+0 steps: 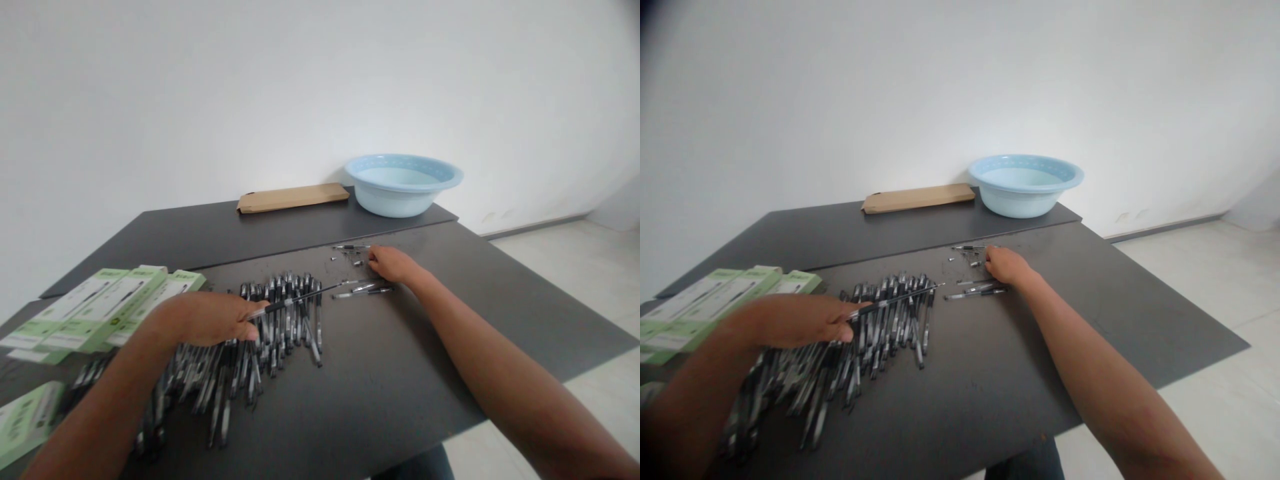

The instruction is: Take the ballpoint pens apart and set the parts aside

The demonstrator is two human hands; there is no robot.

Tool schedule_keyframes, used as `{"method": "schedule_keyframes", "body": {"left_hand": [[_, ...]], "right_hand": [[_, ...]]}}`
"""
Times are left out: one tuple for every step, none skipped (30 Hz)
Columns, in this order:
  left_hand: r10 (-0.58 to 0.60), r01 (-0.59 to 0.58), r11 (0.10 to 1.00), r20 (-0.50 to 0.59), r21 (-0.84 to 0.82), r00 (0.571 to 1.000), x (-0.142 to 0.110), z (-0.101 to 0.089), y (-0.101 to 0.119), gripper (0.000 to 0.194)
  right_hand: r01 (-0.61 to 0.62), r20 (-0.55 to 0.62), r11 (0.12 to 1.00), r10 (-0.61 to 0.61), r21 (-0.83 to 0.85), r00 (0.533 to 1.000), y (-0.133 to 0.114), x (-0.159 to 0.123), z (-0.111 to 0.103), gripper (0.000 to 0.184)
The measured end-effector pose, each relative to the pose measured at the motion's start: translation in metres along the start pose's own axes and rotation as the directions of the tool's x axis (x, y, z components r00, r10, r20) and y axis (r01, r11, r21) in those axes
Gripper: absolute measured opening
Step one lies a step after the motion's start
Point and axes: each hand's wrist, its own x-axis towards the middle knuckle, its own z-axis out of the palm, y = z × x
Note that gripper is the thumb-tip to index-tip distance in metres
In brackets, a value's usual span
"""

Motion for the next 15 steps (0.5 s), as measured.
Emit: {"method": "schedule_keyframes", "body": {"left_hand": [[0.0, 0.0, 1.0, 0.015, -0.012, 1.0, 0.0, 0.0, 0.001, 0.058], [0.001, 0.0, 1.0, 0.032, -0.028, 0.999, 0.0, -0.001, 0.001, 0.058], [0.002, 0.0, 0.999, 0.04, -0.042, 0.999, 0.0, -0.001, 0.002, 0.058], [0.002, 0.0, 0.999, 0.042, -0.054, 0.999, 0.0, -0.002, 0.002, 0.058], [0.004, -0.001, 0.998, 0.045, -0.064, 0.999, -0.001, -0.002, 0.003, 0.056], [0.007, -0.003, 0.997, 0.052, -0.073, 0.999, -0.001, -0.002, 0.003, 0.055], [0.01, -0.005, 0.997, 0.061, -0.082, 0.998, -0.001, -0.003, 0.003, 0.055], [0.012, -0.005, 0.996, 0.07, -0.088, 0.997, -0.001, -0.003, 0.002, 0.055], [0.012, -0.005, 0.996, 0.077, -0.094, 0.997, -0.001, -0.003, 0.002, 0.056], [0.011, -0.003, 0.995, 0.082, -0.098, 0.997, -0.001, -0.003, 0.001, 0.057], [0.01, -0.002, 0.995, 0.082, -0.1, 0.997, -0.001, -0.003, 0.001, 0.057], [0.011, -0.003, 0.995, 0.079, -0.101, 0.997, -0.001, -0.003, 0.001, 0.057], [0.015, -0.008, 0.995, 0.074, -0.099, 0.997, -0.001, -0.003, 0.001, 0.056], [0.018, -0.011, 0.995, 0.07, -0.095, 0.997, -0.001, -0.003, 0.001, 0.055], [0.018, -0.012, 0.996, 0.065, -0.09, 0.998, -0.001, -0.002, 0.002, 0.054]], "right_hand": [[-0.007, -0.018, 1.0, 0.007, -0.001, 1.0, 0.001, 0.0, -0.001, 0.023], [-0.017, -0.037, 1.0, 0.017, -0.002, 0.999, 0.002, -0.001, -0.002, 0.024], [-0.028, -0.054, 1.0, 0.028, -0.002, 0.998, 0.003, -0.001, -0.003, 0.025], [-0.04, -0.07, 0.999, 0.04, -0.002, 0.997, 0.004, -0.001, -0.004, 0.026], [-0.051, -0.083, 0.999, 0.051, -0.001, 0.995, 0.005, -0.001, -0.004, 0.026], [-0.06, -0.092, 0.998, 0.06, 0.001, 0.994, 0.006, -0.001, -0.004, 0.026], [-0.067, -0.1, 0.998, 0.068, 0.004, 0.993, 0.006, 0.0, -0.004, 0.026], [-0.073, -0.107, 0.997, 0.074, 0.008, 0.992, 0.007, 0.001, -0.004, 0.026], [-0.078, -0.113, 0.997, 0.078, 0.012, 0.99, 0.008, 0.001, -0.004, 0.025], [-0.082, -0.119, 0.997, 0.083, 0.015, 0.989, 0.009, 0.002, -0.003, 0.025], [-0.086, -0.127, 0.996, 0.088, 0.018, 0.988, 0.01, 0.003, -0.003, 0.025], [-0.092, -0.136, 0.996, 0.094, 0.021, 0.986, 0.011, 0.004, -0.002, 0.025], [-0.096, -0.146, 0.995, 0.098, 0.023, 0.984, 0.012, 0.005, -0.002, 0.026], [-0.099, -0.158, 0.995, 0.102, 0.025, 0.982, 0.012, 0.005, -0.001, 0.027], [-0.099, -0.169, 0.995, 0.102, 0.027, 0.98, 0.012, 0.006, -0.001, 0.027]]}}
